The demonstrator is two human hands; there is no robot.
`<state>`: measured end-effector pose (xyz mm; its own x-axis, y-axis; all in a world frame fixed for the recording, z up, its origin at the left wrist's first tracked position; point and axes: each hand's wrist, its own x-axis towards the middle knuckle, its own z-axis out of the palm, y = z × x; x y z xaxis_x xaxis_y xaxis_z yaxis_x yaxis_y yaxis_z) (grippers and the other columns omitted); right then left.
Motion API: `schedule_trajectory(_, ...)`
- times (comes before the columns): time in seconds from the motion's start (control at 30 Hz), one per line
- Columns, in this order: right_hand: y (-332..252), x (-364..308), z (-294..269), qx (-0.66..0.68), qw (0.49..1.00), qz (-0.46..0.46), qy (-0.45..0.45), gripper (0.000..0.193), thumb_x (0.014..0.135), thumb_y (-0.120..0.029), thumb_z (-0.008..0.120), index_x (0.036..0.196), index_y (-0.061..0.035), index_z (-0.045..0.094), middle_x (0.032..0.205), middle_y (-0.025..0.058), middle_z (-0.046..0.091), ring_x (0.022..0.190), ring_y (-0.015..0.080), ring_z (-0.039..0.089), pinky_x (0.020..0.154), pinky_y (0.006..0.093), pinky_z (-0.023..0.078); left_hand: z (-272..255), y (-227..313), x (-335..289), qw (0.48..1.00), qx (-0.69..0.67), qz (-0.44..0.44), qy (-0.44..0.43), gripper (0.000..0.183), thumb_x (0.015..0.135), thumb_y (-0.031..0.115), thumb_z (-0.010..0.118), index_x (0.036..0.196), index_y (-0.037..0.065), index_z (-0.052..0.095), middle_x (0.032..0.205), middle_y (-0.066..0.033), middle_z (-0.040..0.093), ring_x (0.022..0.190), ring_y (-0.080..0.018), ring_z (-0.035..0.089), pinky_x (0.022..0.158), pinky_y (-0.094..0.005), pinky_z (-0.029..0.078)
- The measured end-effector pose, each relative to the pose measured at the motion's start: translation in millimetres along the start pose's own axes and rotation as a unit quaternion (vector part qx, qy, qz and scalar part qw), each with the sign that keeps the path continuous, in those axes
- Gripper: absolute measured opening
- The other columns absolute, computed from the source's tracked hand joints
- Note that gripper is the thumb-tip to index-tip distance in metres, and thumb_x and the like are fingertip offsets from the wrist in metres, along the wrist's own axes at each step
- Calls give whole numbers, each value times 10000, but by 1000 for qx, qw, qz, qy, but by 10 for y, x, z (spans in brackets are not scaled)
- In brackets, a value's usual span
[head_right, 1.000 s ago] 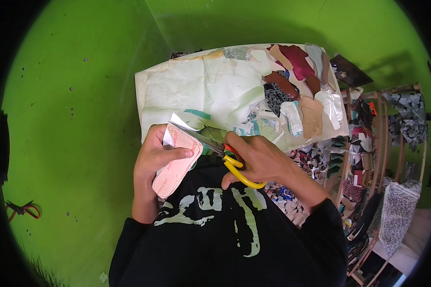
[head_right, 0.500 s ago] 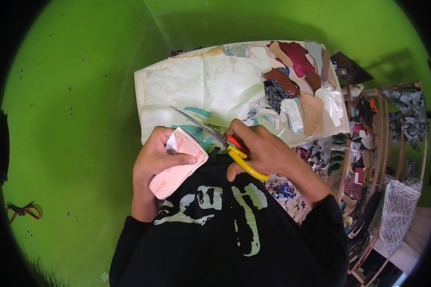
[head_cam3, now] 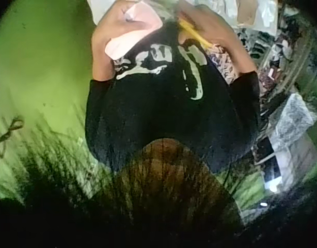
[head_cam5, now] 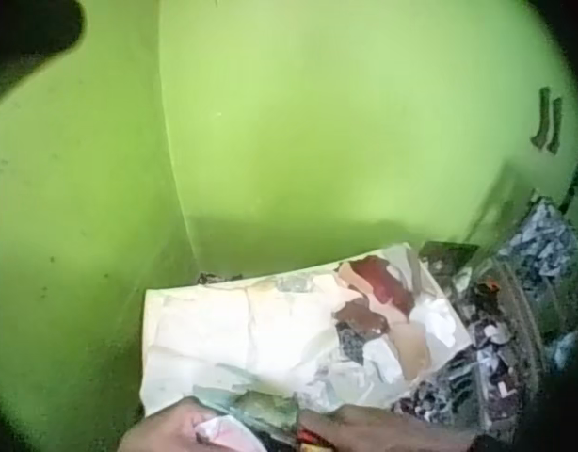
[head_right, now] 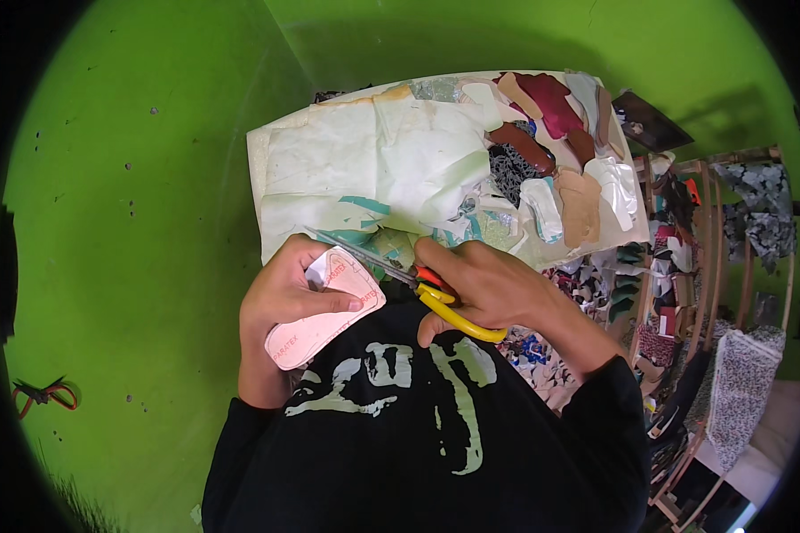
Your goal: Cutting out shoe insole components from material using a paper pattern and scissors.
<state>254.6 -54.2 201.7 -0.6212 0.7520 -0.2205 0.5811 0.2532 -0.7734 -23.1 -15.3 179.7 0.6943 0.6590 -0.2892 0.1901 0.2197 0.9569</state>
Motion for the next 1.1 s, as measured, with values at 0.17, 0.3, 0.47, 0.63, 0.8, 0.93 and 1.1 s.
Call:
schedule_trajectory(0.17,-73,2,-155,-33,999,-6,2,870,514,-497,925,1092,-43,458,683,149,567,631,393,597,542,427,409,-40,-36,-27,999,21,-16,-29,261,713,70,843,914,-27,709,785,-32,701,698,-51,591,629,-240,477)
schedule_trajectory(0.3,-46,7,-115,-87,996,-20,-6,879,501,-485,931,1101,-48,461,691,144,573,631,396,592,543,428,412,-52,-44,-9,994,94,44,-27,256,710,56,847,910,-29,711,775,-36,703,690,-54,588,622,-237,469)
schedule_trajectory(0.47,-54,3,-156,-111,992,4,-64,866,493,-503,926,1077,-48,478,657,127,559,620,382,582,546,426,414,-58,-44,1,997,49,15,-49,261,697,92,813,891,-39,698,729,-77,685,646,-95,572,626,-270,470)
schedule_trajectory(0.63,-39,20,-230,-62,997,-8,-35,836,487,-504,927,1039,-58,485,655,120,561,616,376,580,545,424,412,-98,-53,6,994,69,-44,-72,273,705,134,812,881,-38,696,729,-92,682,650,-118,583,630,-280,473)
schedule_trajectory(0.8,-55,56,-219,-97,994,-23,-35,813,498,-509,924,1021,-67,486,661,115,571,618,372,589,541,415,409,-105,-290,18,977,181,115,-11,337,692,181,824,934,-22,706,759,-137,675,700,-192,616,679,-313,486)
schedule_trajectory(0.93,7,36,-234,-98,993,-29,-61,787,549,-548,894,1011,-71,472,621,128,548,602,389,578,530,431,406,-126,-154,39,991,108,8,-82,384,685,207,834,976,-9,706,777,-159,670,732,-229,621,705,-322,489)
schedule_trajectory(1.1,67,124,-177,-1,999,1,-49,783,608,-548,871,1091,-64,492,643,154,567,643,383,597,561,423,424,-146,-75,58,997,51,0,-66,302,710,128,814,939,-32,700,758,-108,695,684,-140,613,661,-293,486)
